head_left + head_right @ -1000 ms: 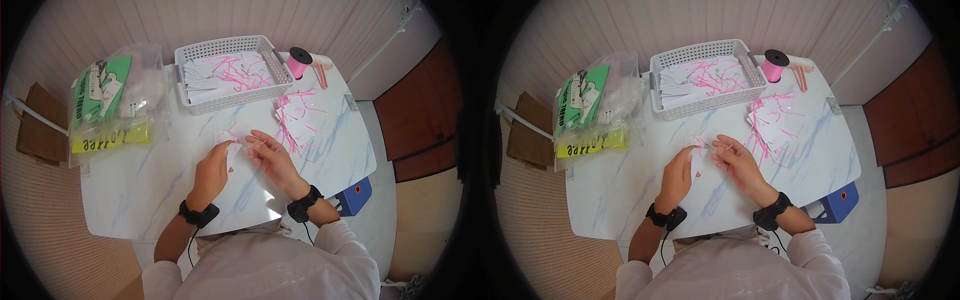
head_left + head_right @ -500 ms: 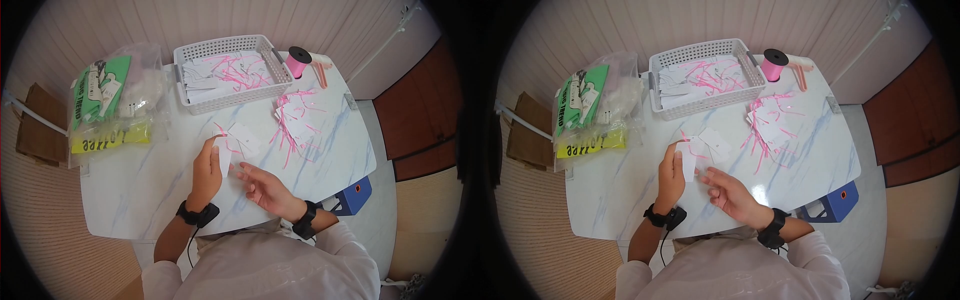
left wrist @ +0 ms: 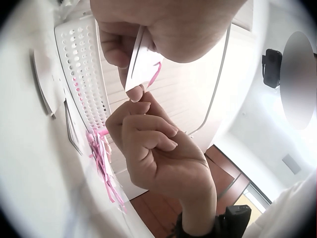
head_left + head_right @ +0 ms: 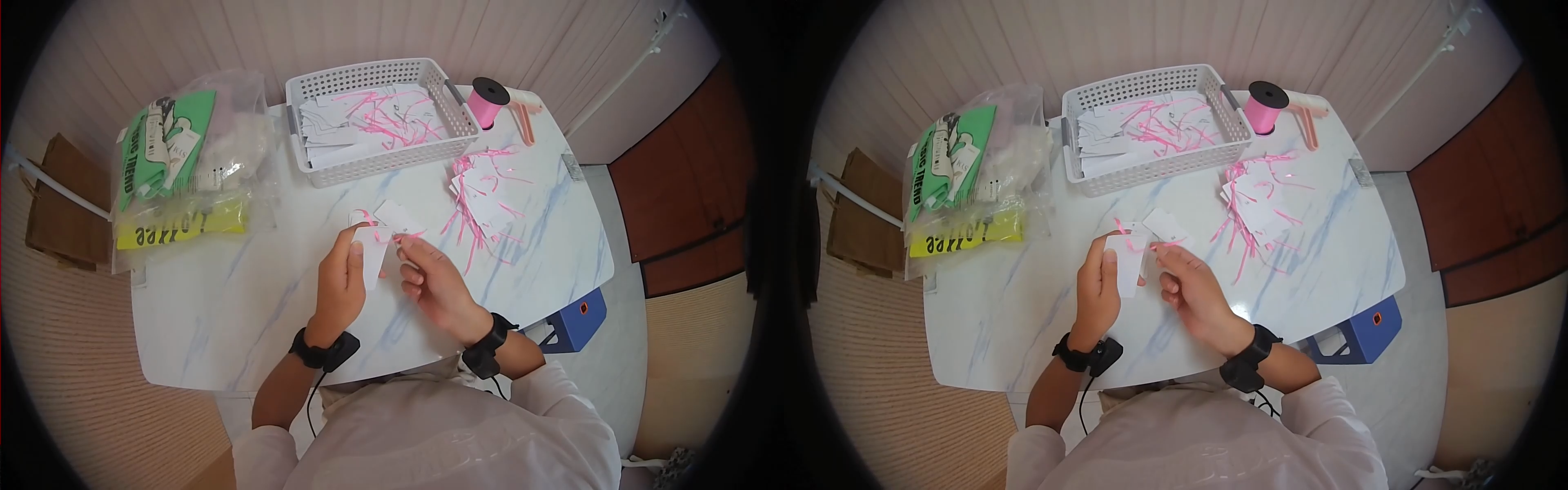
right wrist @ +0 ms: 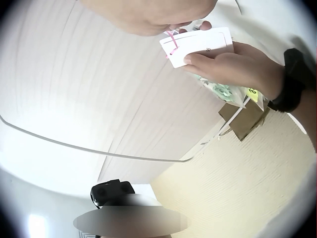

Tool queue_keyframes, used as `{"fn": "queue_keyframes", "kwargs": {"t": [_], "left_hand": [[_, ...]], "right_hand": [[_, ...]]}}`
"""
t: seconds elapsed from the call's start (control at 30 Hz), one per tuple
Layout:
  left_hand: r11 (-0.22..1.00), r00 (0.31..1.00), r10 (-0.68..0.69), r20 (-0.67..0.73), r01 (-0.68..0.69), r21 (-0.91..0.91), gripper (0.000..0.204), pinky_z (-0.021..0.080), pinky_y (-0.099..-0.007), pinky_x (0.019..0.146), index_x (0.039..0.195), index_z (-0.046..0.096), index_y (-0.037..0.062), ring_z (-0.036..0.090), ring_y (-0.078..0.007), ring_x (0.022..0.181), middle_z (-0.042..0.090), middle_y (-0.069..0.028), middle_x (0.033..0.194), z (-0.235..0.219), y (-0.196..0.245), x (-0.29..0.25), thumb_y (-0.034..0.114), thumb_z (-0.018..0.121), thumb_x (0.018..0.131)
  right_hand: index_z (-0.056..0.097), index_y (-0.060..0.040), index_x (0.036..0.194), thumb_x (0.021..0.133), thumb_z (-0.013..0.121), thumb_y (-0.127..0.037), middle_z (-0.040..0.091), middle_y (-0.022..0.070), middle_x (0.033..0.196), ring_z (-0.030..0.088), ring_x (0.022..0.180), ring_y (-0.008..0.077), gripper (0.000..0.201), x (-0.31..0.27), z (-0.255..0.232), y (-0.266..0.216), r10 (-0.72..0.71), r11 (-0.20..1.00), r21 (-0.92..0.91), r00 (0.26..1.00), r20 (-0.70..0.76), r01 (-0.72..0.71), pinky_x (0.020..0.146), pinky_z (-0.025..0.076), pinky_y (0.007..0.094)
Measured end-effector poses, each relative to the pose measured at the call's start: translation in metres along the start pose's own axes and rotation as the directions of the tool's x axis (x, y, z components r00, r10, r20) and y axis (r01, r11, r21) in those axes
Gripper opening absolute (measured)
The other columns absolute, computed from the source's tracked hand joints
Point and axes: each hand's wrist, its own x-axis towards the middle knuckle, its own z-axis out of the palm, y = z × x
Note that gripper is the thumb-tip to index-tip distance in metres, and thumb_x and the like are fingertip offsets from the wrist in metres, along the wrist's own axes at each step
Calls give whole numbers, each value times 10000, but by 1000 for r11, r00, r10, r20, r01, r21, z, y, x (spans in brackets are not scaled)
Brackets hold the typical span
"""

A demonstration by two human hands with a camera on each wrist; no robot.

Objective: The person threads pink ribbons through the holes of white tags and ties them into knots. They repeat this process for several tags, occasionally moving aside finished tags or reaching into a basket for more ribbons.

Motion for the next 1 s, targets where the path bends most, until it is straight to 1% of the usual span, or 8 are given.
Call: {"fn": "queue_keyframes", "kwargs": {"t": [0.1, 0.23, 0.37, 0.53, 0.7, 0.8, 0.87, 1.0], "left_hand": [[1000, 1000, 12, 12, -12, -18, 293, 478, -276, 604, 1204, 511, 4, 646, -171, 640, 638, -123, 871, 1, -1, 0, 151, 344, 1012], [992, 998, 16, 61, -24, 121, 306, 498, -276, 620, 1203, 504, 1, 648, -157, 668, 635, -114, 864, 0, -4, 0, 167, 323, 1020], [964, 995, 29, 93, -53, 262, 255, 497, -317, 579, 1208, 519, 51, 662, -227, 634, 639, -161, 941, 2, -3, 0, 84, 411, 980], [914, 987, 101, 123, -141, 380, 253, 513, -332, 581, 1194, 521, 75, 661, -235, 639, 636, -130, 965, 3, 1, 0, 55, 430, 959], [909, 988, 52, 145, -107, 402, 249, 511, -342, 596, 1176, 540, 70, 653, -271, 662, 628, -176, 961, 2, 3, 0, 48, 422, 957], [862, 981, 47, 187, -135, 488, 257, 517, -334, 590, 1174, 538, 79, 657, -245, 664, 622, -136, 969, 0, -3, 0, 38, 436, 942], [775, 970, 140, 199, -233, 587, 371, 508, -349, 551, 1184, 537, 115, 620, -261, 618, 600, -63, 928, 0, -10, 0, -2, 517, 833], [704, 961, 150, 233, -269, 657, 387, 509, -356, 554, 1179, 543, 124, 615, -272, 621, 594, -62, 918, 0, -11, 0, -3, 529, 813]], "right_hand": [[604, -81, 1063, 945, 568, -280, 563, -54, 896, 402, 577, 26, 235, -1, 6, -9, -132, 991, 4, 989, -68, 133, 522, 326, 189], [599, -76, 1048, 951, 554, -282, 615, -25, 953, 432, 574, 41, 232, -3, 9, -18, -227, 974, -12, 974, -14, 227, 530, 350, 193], [597, -72, 1019, 955, 540, -286, 627, -2, 919, 444, 559, 56, 231, 0, 11, -25, -209, 976, -64, 978, 26, 210, 540, 371, 197], [570, -89, 998, 957, 521, -255, 643, 11, 868, 449, 559, 54, 178, 16, 2, -23, -187, 970, -146, 981, 53, 192, 530, 369, 207], [608, -49, 1079, 942, 567, -219, 649, 2, 864, 571, 683, 57, 222, 28, -11, -19, -141, 972, -181, 989, 42, 147, 628, 451, 201], [622, -35, 1109, 932, 586, -206, 669, 16, 904, 620, 766, 67, 249, 25, -12, -26, -72, 952, -299, 997, -3, 68, 683, 483, 201], [631, -32, 1104, 928, 593, -208, 674, 24, 921, 631, 795, 73, 252, 28, -20, -28, -40, 940, -338, 999, 6, 39, 694, 491, 202], [654, -22, 1072, 924, 600, -210, 678, 42, 938, 648, 840, 94, 246, 27, -23, -35, 22, 910, -414, 999, 27, -9, 707, 507, 208]]}}
